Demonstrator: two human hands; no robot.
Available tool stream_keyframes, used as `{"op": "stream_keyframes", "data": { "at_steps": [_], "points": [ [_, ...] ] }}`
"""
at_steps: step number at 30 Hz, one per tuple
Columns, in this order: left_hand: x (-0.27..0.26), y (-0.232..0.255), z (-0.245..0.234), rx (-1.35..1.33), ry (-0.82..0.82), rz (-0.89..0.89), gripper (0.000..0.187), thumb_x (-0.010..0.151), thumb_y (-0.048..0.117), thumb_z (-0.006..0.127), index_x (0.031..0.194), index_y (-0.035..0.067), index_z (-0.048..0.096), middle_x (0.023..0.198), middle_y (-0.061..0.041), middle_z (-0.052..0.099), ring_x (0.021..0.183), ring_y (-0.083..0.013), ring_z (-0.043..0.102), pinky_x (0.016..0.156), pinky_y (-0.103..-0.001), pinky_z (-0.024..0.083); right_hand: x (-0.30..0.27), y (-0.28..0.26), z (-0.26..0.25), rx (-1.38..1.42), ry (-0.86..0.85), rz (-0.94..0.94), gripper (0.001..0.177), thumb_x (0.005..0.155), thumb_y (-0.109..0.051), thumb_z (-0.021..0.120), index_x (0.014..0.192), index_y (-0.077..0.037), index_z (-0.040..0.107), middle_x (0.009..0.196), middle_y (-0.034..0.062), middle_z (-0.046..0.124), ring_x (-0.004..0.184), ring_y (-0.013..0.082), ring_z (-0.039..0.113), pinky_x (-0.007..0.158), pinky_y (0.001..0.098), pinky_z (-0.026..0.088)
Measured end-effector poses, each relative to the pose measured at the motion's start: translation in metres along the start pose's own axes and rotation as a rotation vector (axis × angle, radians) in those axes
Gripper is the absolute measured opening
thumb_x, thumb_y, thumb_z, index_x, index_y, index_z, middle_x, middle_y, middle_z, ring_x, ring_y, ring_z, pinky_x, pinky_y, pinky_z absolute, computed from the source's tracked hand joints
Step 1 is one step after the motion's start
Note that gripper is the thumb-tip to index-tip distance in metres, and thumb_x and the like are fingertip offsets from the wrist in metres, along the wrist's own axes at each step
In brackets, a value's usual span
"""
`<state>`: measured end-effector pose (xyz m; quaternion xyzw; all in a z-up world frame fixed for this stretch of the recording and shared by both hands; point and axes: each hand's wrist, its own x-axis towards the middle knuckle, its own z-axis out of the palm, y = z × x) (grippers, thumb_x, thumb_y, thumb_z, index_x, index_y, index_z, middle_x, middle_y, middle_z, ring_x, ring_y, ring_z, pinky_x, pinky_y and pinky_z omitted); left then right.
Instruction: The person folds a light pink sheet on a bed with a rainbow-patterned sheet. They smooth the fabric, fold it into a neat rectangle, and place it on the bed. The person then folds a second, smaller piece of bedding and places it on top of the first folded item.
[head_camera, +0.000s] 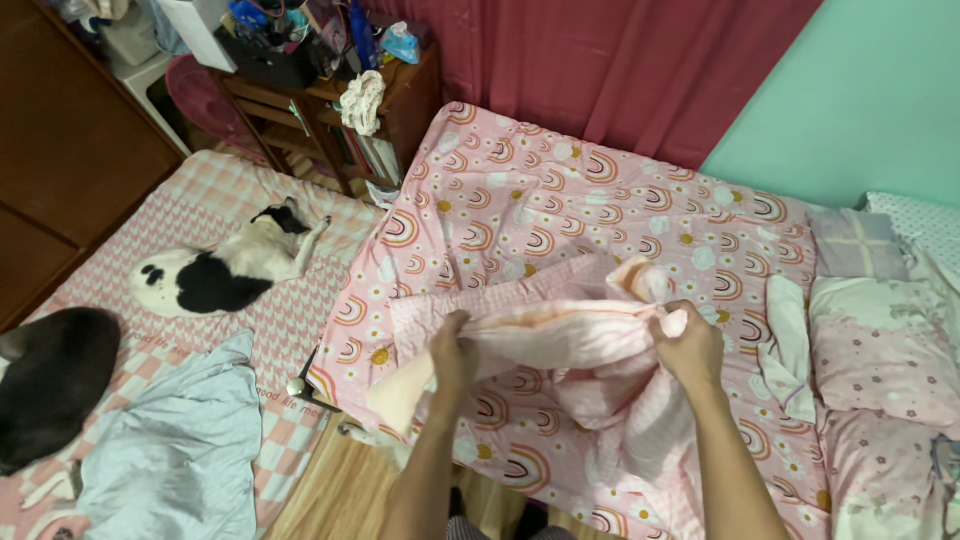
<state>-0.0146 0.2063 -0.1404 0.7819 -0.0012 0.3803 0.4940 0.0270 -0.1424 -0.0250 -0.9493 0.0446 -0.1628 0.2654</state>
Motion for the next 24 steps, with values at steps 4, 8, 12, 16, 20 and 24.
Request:
{"op": "stream_keyframes", "data": {
  "at_steps": [4, 8, 12, 16, 20, 24],
  "points": [
    [0.007, 0.045, 0.034, -0.066, -0.229, 0.139, 0.047, 0.072, -0.008, 0.063, 0.117, 0.003, 0.064, 0.105, -0.019, 0.071, 0.097, -0.0387, 0.07, 0.086, -0.045, 0.056, -0.031, -0.049, -0.021, 0.223, -0.323, -0.058, 0.077, 0.066, -0.028, 0.084, 0.137, -0.022, 0.057, 0.097, 0.0099, 0.079, 0.073, 0.0313, 0.078, 0.075, 0.0409, 0.059],
    [-0.002, 0.105, 0.07, -0.078, -0.351, 0.287, 0.046, 0.067, -0.002, 0.069, 0.112, 0.004, 0.064, 0.1, -0.017, 0.071, 0.091, -0.0355, 0.069, 0.081, -0.044, 0.056, -0.055, -0.071, -0.01, 0.224, -0.36, -0.418, 0.086, 0.06, -0.02, 0.086, 0.139, -0.013, 0.054, 0.101, 0.0214, 0.074, 0.086, 0.0385, 0.074, 0.075, 0.0436, 0.057],
    [-0.004, 0.128, 0.066, -0.092, -0.524, 0.343, 0.037, 0.072, 0.001, 0.07, 0.107, 0.007, 0.062, 0.095, -0.012, 0.069, 0.091, -0.0325, 0.067, 0.082, -0.042, 0.056, -0.057, -0.056, 0.009, 0.082, -0.482, -0.21, 0.056, 0.065, -0.015, 0.081, 0.12, -0.014, 0.07, 0.086, 0.0193, 0.076, 0.079, 0.0359, 0.075, 0.073, 0.0418, 0.058],
    [-0.001, 0.134, 0.043, -0.109, -0.512, 0.421, 0.047, 0.075, -0.002, 0.067, 0.122, 0.003, 0.064, 0.109, -0.015, 0.066, 0.098, -0.0347, 0.066, 0.088, -0.043, 0.056, -0.06, -0.044, 0.019, 0.117, -0.288, -0.231, 0.041, 0.068, -0.016, 0.081, 0.108, -0.01, 0.074, 0.085, 0.0194, 0.075, 0.076, 0.0354, 0.074, 0.069, 0.0406, 0.057],
    [-0.006, 0.122, 0.018, -0.234, -0.388, 0.272, 0.03, 0.088, 0.006, 0.068, 0.117, 0.002, 0.064, 0.118, -0.02, 0.063, 0.102, -0.0371, 0.067, 0.087, -0.043, 0.056, -0.054, -0.035, 0.033, 0.284, -0.137, -0.107, 0.037, 0.073, -0.007, 0.07, 0.11, -0.01, 0.074, 0.081, 0.0133, 0.077, 0.071, 0.0224, 0.075, 0.067, 0.0347, 0.058],
    [-0.024, 0.08, 0.003, -0.266, -0.439, 0.009, 0.015, 0.099, 0.006, 0.064, 0.113, 0.0, 0.065, 0.112, -0.021, 0.068, 0.1, -0.0359, 0.068, 0.084, -0.044, 0.056, -0.041, -0.021, 0.04, 0.352, -0.005, -0.054, 0.037, 0.077, -0.002, 0.064, 0.112, -0.008, 0.073, 0.084, 0.0111, 0.076, 0.073, 0.0172, 0.072, 0.068, 0.0324, 0.056]
  ]
}}
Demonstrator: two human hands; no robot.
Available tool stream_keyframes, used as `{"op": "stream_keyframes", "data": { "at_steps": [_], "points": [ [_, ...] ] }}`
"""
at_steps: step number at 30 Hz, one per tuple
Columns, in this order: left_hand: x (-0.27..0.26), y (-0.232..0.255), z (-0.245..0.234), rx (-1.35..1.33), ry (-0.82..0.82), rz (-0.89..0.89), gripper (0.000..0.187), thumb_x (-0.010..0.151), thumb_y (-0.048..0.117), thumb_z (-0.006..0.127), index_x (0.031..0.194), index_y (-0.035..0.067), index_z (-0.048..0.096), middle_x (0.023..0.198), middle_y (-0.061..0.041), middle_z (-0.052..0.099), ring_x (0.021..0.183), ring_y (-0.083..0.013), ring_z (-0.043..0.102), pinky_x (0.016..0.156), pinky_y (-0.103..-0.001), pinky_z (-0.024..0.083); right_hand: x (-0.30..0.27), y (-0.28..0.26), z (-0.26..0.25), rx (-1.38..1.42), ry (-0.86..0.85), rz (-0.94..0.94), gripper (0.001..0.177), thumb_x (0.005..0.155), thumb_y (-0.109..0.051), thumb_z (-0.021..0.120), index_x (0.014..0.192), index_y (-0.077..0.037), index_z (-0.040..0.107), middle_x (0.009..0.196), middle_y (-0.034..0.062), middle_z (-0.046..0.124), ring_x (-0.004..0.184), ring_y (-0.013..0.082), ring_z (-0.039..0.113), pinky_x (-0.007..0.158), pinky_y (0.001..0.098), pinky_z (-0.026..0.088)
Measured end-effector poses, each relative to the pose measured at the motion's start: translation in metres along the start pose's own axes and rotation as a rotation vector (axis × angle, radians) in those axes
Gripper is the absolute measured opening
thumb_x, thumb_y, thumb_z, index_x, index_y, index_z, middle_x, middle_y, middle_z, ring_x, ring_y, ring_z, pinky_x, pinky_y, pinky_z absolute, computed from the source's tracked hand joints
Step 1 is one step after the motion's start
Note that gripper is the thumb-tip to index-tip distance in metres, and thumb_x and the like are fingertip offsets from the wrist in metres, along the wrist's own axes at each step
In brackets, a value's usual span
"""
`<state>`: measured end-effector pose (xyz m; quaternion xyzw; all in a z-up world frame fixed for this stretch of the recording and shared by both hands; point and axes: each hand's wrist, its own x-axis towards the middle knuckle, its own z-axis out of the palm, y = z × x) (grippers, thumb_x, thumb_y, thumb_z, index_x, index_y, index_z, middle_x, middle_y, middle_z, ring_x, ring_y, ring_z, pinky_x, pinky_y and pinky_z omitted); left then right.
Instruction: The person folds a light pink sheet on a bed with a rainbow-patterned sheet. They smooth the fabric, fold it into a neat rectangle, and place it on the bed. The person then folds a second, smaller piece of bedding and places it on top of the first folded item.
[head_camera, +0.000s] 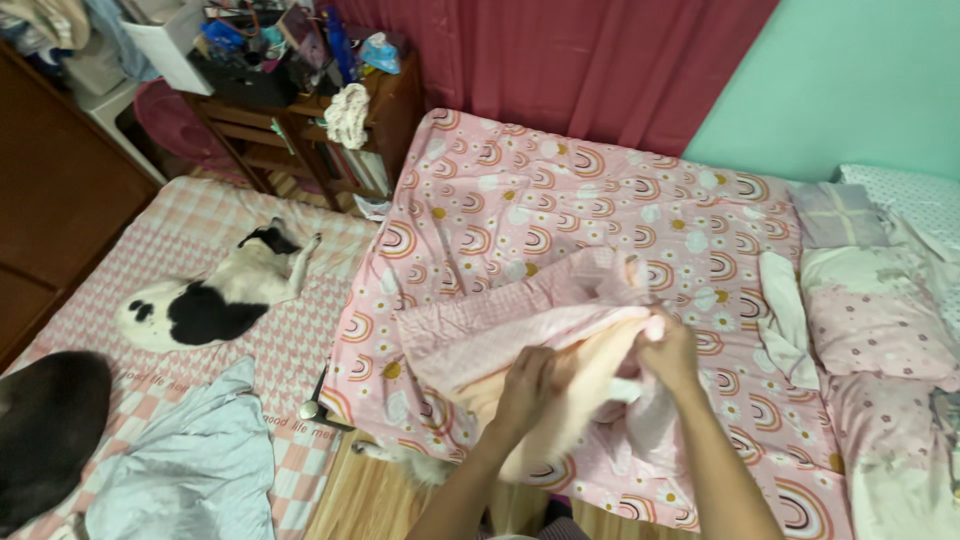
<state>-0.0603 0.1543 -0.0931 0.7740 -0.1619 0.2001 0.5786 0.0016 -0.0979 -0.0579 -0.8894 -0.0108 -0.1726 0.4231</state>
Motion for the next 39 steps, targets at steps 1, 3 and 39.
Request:
{"op": "stream_keyframes", "data": {
  "at_steps": [1, 3, 39],
  "points": [
    [-0.004, -0.01, -0.001, 0.005, 0.002, -0.061, 0.013, 0.101, 0.006, 0.063, 0.111, 0.0, 0.065, 0.107, -0.021, 0.07, 0.1, -0.0363, 0.068, 0.084, -0.046, 0.055, 0.003, 0.003, -0.001, 0.016, 0.021, 0.006, 0.037, 0.078, -0.001, 0.062, 0.114, -0.008, 0.072, 0.085, 0.0106, 0.075, 0.073, 0.0164, 0.071, 0.067, 0.0322, 0.055],
    [-0.012, -0.027, 0.0, -0.004, -0.275, -0.507, 0.017, 0.099, 0.011, 0.059, 0.114, 0.006, 0.065, 0.098, -0.021, 0.072, 0.087, -0.0357, 0.072, 0.078, -0.044, 0.057, 0.007, 0.006, -0.002, -0.013, 0.036, 0.003, 0.031, 0.081, -0.001, 0.062, 0.11, -0.008, 0.072, 0.08, 0.011, 0.073, 0.069, 0.0168, 0.07, 0.065, 0.0327, 0.054],
    [0.013, -0.113, -0.032, -0.01, 0.323, -0.094, 0.02, 0.084, 0.0, 0.07, 0.104, 0.001, 0.072, 0.093, -0.013, 0.072, 0.08, -0.0244, 0.072, 0.071, -0.036, 0.059, 0.018, 0.01, 0.006, -0.048, 0.182, 0.075, 0.022, 0.082, -0.002, 0.064, 0.102, -0.006, 0.072, 0.079, 0.0085, 0.071, 0.069, 0.0154, 0.067, 0.067, 0.0313, 0.052]
  ]
}}
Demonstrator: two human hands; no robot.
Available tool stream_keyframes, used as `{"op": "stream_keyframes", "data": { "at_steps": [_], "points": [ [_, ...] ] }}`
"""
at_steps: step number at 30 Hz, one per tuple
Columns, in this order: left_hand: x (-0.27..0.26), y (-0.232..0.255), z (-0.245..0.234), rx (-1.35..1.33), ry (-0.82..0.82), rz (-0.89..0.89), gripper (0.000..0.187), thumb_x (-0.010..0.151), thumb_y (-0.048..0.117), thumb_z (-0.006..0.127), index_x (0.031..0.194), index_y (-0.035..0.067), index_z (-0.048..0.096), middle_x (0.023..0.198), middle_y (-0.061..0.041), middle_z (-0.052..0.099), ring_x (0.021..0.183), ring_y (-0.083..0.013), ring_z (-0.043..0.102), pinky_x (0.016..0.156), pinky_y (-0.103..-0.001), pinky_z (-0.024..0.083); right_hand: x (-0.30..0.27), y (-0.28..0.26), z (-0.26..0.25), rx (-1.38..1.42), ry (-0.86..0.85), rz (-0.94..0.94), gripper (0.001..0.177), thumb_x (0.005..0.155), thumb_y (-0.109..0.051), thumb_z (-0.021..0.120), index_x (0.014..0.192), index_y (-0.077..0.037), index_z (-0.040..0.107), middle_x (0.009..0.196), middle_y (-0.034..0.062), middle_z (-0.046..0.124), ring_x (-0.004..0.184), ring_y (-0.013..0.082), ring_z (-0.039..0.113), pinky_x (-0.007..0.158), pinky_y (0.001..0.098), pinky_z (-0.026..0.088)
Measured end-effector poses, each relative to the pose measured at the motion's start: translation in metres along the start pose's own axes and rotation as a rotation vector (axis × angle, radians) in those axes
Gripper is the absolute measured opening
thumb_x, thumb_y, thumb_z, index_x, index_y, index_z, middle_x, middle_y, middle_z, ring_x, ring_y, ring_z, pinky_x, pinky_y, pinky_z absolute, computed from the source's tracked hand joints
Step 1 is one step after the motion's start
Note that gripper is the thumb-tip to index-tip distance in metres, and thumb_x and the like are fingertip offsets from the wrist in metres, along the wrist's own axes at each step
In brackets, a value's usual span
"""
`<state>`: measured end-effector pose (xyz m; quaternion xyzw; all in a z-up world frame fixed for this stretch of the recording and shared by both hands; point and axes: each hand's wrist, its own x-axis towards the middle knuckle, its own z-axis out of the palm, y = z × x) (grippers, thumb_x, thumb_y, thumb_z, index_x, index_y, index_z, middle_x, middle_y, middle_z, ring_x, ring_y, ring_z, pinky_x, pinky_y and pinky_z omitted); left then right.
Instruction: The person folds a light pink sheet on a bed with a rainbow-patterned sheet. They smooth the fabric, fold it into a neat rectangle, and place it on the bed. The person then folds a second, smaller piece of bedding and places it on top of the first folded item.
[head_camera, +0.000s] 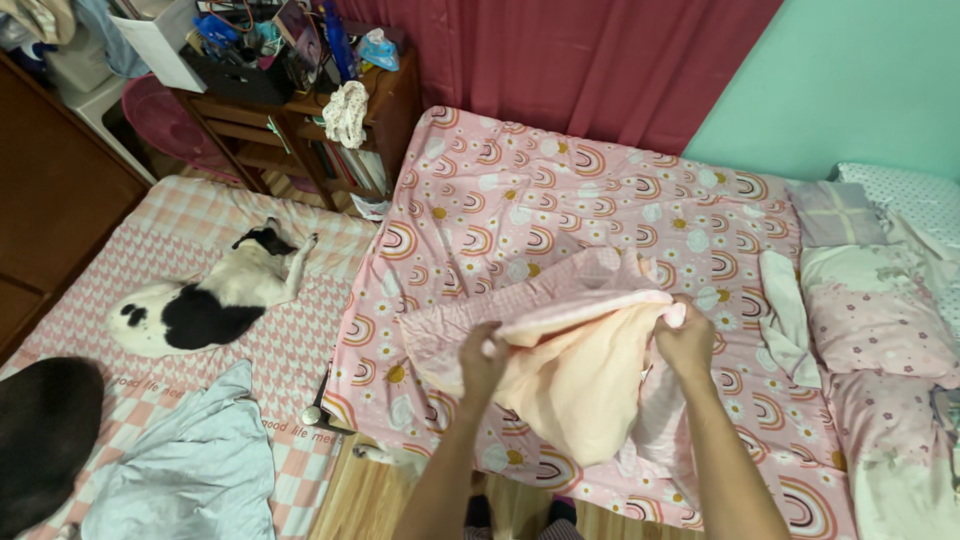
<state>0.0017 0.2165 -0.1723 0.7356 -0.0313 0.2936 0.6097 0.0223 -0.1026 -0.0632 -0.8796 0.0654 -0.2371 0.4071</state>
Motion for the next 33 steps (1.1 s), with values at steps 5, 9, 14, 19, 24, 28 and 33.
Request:
{"op": "stream_keyframes", "data": {
  "at_steps": [5, 9, 14, 19, 24, 28, 33],
  "points": [
    [0.041, 0.033, -0.021, 0.078, 0.13, 0.104, 0.009, 0.093, 0.005, 0.067, 0.101, 0.002, 0.065, 0.089, -0.013, 0.068, 0.081, -0.021, 0.067, 0.073, -0.034, 0.055, 0.005, 0.005, 0.012, -0.064, 0.0, -0.05, 0.022, 0.082, -0.005, 0.066, 0.102, -0.006, 0.072, 0.084, 0.0131, 0.072, 0.073, 0.0241, 0.07, 0.07, 0.0365, 0.053],
    [0.008, 0.072, 0.0, -0.543, -0.182, -0.235, 0.027, 0.089, 0.015, 0.055, 0.113, 0.005, 0.059, 0.098, -0.008, 0.074, 0.085, -0.0164, 0.069, 0.079, -0.033, 0.057, 0.013, 0.01, 0.022, -0.112, 0.012, -0.043, 0.015, 0.083, -0.008, 0.066, 0.097, -0.005, 0.07, 0.083, 0.0158, 0.071, 0.074, 0.0304, 0.07, 0.071, 0.0403, 0.053],
    [-0.074, 0.104, 0.021, -0.097, -0.832, 0.072, 0.03, 0.097, 0.024, 0.069, 0.12, 0.005, 0.072, 0.095, -0.012, 0.072, 0.082, -0.0297, 0.068, 0.081, -0.043, 0.053, 0.024, 0.008, 0.018, -0.139, 0.017, -0.001, 0.013, 0.083, -0.01, 0.068, 0.095, -0.005, 0.069, 0.081, 0.0169, 0.07, 0.073, 0.0324, 0.069, 0.068, 0.0418, 0.052],
    [-0.138, 0.069, 0.062, 0.364, -0.638, 0.751, 0.026, 0.101, 0.015, 0.063, 0.123, 0.004, 0.07, 0.137, -0.015, 0.063, 0.125, -0.0289, 0.06, 0.105, -0.049, 0.043, 0.026, 0.005, 0.02, -0.078, 0.017, 0.041, 0.008, 0.086, -0.013, 0.069, 0.089, -0.005, 0.068, 0.077, 0.0161, 0.07, 0.069, 0.0294, 0.07, 0.066, 0.0416, 0.052],
    [-0.177, 0.018, 0.123, 0.586, -0.614, 0.715, 0.021, 0.096, 0.015, 0.063, 0.115, 0.006, 0.071, 0.147, -0.012, 0.047, 0.147, -0.0339, 0.042, 0.117, -0.071, 0.029, 0.026, 0.013, 0.033, -0.071, 0.021, -0.042, 0.006, 0.082, -0.009, 0.066, 0.087, -0.006, 0.068, 0.076, 0.0157, 0.07, 0.07, 0.0283, 0.071, 0.065, 0.0406, 0.053],
    [-0.192, -0.008, 0.139, 0.667, -0.54, 0.651, 0.026, 0.089, 0.013, 0.063, 0.113, 0.009, 0.071, 0.155, -0.006, 0.042, 0.151, -0.0292, 0.036, 0.114, -0.076, 0.022, 0.025, 0.008, 0.035, -0.049, 0.021, -0.037, 0.008, 0.081, -0.009, 0.067, 0.089, -0.006, 0.069, 0.075, 0.0158, 0.07, 0.07, 0.0291, 0.07, 0.064, 0.041, 0.053],
    [-0.163, -0.011, 0.114, 0.576, -0.44, 0.639, 0.023, 0.088, 0.014, 0.066, 0.11, 0.006, 0.07, 0.151, -0.007, 0.049, 0.151, -0.0243, 0.038, 0.113, -0.077, 0.016, 0.032, 0.003, 0.025, -0.025, -0.022, 0.003, 0.008, 0.082, -0.009, 0.065, 0.088, -0.006, 0.069, 0.075, 0.0162, 0.071, 0.069, 0.0292, 0.071, 0.066, 0.0405, 0.054]
  ]
}}
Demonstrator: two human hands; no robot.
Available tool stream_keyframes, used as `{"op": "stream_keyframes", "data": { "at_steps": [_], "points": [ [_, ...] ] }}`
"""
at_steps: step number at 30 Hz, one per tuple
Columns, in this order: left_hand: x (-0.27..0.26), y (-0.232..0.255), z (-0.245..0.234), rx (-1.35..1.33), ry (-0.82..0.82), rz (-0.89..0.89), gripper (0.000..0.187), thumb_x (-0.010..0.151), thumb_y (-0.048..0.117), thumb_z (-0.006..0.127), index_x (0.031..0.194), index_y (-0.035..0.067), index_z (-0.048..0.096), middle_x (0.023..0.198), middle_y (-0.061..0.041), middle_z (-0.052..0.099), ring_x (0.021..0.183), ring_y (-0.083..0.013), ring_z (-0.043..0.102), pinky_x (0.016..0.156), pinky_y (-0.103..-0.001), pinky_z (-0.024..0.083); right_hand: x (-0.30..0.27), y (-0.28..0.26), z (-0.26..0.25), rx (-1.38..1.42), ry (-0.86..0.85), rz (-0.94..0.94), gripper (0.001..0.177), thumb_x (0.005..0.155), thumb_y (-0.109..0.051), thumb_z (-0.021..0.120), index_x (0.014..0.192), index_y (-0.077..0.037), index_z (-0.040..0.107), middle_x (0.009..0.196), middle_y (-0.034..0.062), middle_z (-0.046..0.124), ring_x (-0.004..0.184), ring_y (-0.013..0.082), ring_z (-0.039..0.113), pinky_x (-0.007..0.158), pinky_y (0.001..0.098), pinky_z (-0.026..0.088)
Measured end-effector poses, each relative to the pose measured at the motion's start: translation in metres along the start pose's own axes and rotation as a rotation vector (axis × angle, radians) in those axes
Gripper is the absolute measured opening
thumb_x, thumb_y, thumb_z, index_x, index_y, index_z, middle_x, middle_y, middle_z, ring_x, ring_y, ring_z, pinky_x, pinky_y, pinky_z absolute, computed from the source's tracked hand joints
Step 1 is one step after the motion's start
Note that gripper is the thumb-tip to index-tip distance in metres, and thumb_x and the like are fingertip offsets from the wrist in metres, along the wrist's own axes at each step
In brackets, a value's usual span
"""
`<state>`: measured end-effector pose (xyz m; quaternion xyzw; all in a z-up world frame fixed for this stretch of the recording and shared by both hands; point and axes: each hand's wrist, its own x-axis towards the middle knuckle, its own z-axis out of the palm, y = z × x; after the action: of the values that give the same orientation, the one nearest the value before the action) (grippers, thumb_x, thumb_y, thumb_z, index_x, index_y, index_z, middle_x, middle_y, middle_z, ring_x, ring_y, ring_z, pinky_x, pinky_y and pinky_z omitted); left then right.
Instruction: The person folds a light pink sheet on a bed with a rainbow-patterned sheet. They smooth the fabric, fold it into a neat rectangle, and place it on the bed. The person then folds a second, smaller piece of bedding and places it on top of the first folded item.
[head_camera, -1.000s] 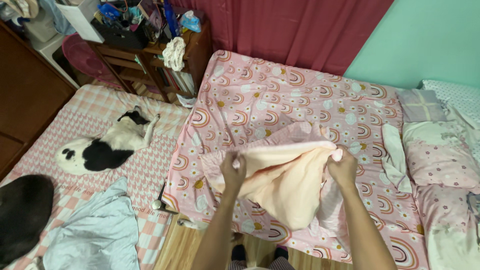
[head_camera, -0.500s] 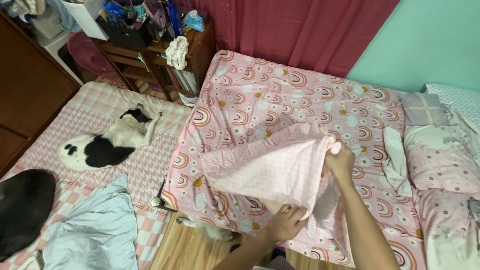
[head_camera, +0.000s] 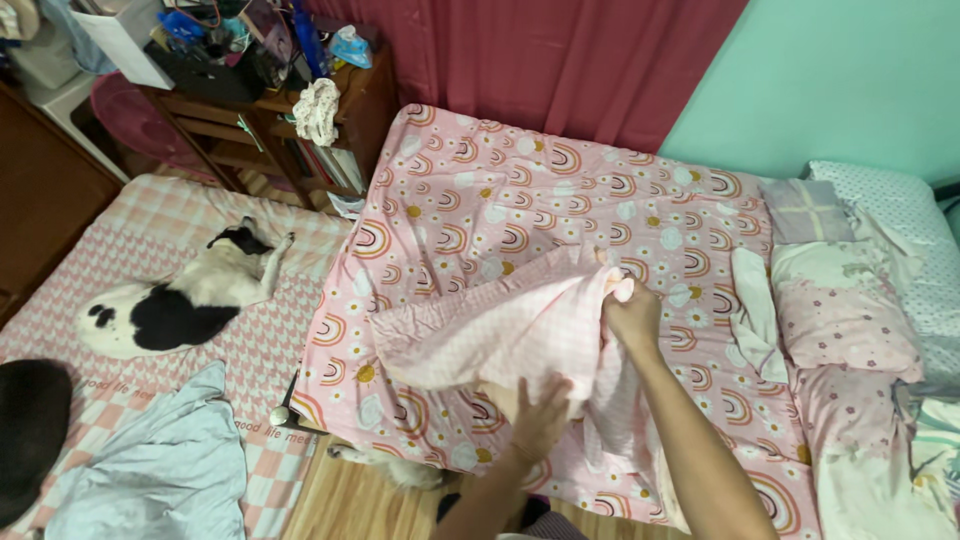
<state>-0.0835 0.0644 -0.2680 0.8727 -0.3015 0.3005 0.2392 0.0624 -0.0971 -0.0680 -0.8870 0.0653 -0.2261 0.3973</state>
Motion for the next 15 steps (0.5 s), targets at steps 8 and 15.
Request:
{"op": "stream_keyframes", "data": {
  "at_steps": [8, 15],
  "points": [
    [0.074, -0.034, -0.103, -0.326, 0.32, -0.247, 0.031, 0.062, 0.003, 0.069, 0.093, 0.003, 0.065, 0.119, -0.011, 0.069, 0.119, -0.0319, 0.065, 0.116, -0.061, 0.037, 0.034, 0.037, -0.012, 0.054, -0.054, -0.128, 0.028, 0.081, -0.009, 0.071, 0.109, -0.003, 0.073, 0.091, 0.0146, 0.075, 0.083, 0.0271, 0.073, 0.075, 0.0381, 0.056],
    [0.118, -0.086, -0.182, -0.571, 0.66, -0.683, 0.021, 0.076, 0.004, 0.082, 0.095, 0.0, 0.076, 0.107, -0.009, 0.07, 0.093, -0.0185, 0.068, 0.077, -0.028, 0.055, 0.05, 0.069, -0.032, 0.011, -0.308, -0.026, 0.028, 0.08, -0.006, 0.076, 0.108, -0.003, 0.075, 0.093, 0.013, 0.078, 0.085, 0.0186, 0.072, 0.079, 0.0332, 0.055]
  ]
}}
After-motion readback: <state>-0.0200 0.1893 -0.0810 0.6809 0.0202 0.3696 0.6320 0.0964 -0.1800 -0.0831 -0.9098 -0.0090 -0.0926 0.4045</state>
